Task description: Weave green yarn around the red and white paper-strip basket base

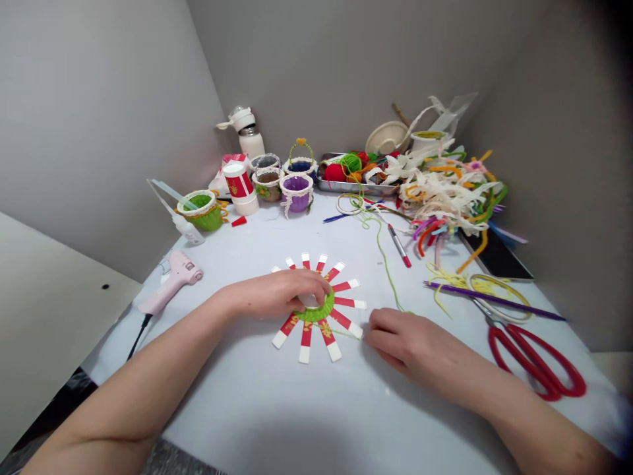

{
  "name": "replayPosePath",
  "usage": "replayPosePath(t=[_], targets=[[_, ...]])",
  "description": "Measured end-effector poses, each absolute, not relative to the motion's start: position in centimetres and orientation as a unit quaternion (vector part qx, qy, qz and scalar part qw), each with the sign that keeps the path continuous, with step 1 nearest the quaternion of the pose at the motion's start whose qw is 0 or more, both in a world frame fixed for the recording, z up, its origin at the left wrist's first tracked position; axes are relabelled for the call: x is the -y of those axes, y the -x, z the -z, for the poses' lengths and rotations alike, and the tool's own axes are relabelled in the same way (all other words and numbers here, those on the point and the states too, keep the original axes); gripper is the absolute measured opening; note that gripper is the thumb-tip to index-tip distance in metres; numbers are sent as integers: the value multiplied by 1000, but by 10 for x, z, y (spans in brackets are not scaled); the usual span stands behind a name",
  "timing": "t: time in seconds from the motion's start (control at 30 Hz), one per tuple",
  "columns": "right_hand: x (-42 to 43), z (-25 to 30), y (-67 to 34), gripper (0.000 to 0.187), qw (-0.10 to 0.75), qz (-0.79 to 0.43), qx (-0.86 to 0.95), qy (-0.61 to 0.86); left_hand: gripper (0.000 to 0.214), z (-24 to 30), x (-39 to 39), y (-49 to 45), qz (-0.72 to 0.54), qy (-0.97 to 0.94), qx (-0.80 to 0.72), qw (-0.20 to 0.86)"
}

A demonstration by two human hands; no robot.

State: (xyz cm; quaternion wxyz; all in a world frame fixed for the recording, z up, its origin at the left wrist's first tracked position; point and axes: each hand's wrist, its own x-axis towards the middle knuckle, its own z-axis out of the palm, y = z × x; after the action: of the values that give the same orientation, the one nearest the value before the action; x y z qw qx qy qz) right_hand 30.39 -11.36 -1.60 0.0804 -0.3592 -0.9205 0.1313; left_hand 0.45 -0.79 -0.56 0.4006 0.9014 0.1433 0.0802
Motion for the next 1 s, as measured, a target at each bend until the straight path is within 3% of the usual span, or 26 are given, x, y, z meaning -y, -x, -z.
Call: replayPosePath(t=[0.2, 0.43, 0.67, 0.9, 1.0], targets=[[101, 29, -306, 26, 133, -94, 904, 395, 35, 6, 9, -5, -88, -905, -143, 390], [81, 52, -288, 16, 306, -147, 792, 507, 36, 6, 15, -13, -96, -909, -117, 388], [76, 60, -282, 15, 295, -168, 783, 522, 13, 1, 22, -21, -108, -912, -149, 366], [76, 59, -284, 14, 300, -177, 782, 517, 35, 11, 26, -24, -128, -916, -246, 288], [75, 60, -285, 14, 311, -177, 779, 515, 36, 10, 25, -23, -107, -924, -263, 257]])
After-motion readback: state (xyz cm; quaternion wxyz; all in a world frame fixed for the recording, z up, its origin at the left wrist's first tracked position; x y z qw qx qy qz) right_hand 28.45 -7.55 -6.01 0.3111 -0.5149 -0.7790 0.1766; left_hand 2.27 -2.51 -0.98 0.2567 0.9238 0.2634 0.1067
